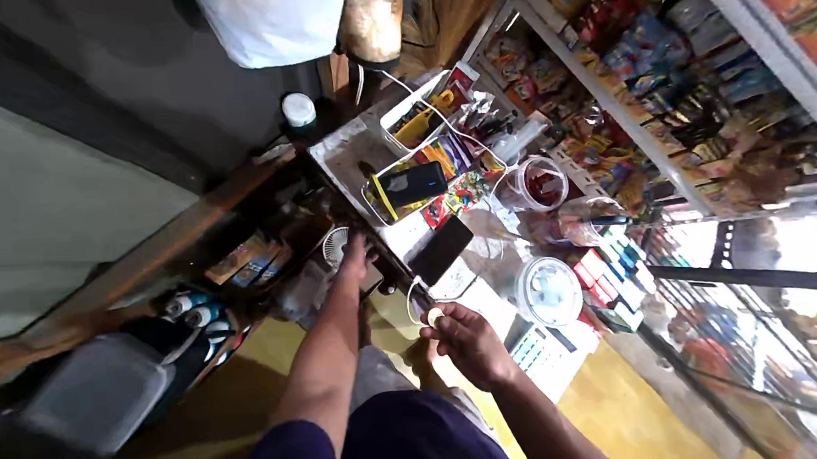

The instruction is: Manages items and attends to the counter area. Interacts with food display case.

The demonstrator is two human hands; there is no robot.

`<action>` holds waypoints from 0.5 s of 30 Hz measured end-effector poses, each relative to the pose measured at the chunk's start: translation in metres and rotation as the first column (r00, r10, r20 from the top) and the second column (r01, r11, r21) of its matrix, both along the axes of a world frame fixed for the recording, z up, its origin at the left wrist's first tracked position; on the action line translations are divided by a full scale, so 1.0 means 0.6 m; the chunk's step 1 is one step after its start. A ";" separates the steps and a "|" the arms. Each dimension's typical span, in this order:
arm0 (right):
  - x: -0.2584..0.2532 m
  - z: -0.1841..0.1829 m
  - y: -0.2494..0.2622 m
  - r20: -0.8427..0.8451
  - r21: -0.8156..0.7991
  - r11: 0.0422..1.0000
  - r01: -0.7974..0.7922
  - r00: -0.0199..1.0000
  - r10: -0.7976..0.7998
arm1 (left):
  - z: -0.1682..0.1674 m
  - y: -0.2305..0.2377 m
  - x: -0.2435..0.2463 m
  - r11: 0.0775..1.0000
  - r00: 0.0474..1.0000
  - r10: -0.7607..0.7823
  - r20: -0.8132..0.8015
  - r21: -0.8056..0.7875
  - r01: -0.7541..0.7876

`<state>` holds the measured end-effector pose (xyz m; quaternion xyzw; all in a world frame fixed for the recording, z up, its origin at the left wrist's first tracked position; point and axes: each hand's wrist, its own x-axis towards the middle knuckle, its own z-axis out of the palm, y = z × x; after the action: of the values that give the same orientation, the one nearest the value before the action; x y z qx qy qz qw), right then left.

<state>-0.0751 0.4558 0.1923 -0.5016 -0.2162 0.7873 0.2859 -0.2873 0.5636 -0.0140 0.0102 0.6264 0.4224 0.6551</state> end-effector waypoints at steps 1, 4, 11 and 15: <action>-0.011 -0.004 0.002 0.025 -0.018 1.000 0.015 1.000 -0.015 | -0.002 0.007 0.008 1.000 1.000 0.020 0.021 0.001 -0.020; -0.039 -0.017 0.004 0.120 -0.084 0.995 0.046 0.992 -0.036 | -0.010 0.013 0.010 0.996 0.997 0.070 0.030 0.050 -0.072; -0.110 -0.068 0.052 0.273 -0.140 0.990 0.009 0.962 0.030 | -0.037 -0.024 -0.033 0.995 0.999 0.032 -0.022 0.093 -0.030; -0.159 -0.116 0.108 0.311 -0.070 0.997 -0.034 0.949 0.054 | -0.041 -0.069 -0.072 0.997 0.998 0.060 0.000 0.049 -0.060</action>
<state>-0.1703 0.5205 0.1225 -0.6238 -0.2447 0.7107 0.2142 -0.3306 0.5219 -0.0386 0.0079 0.6165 0.4571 0.6410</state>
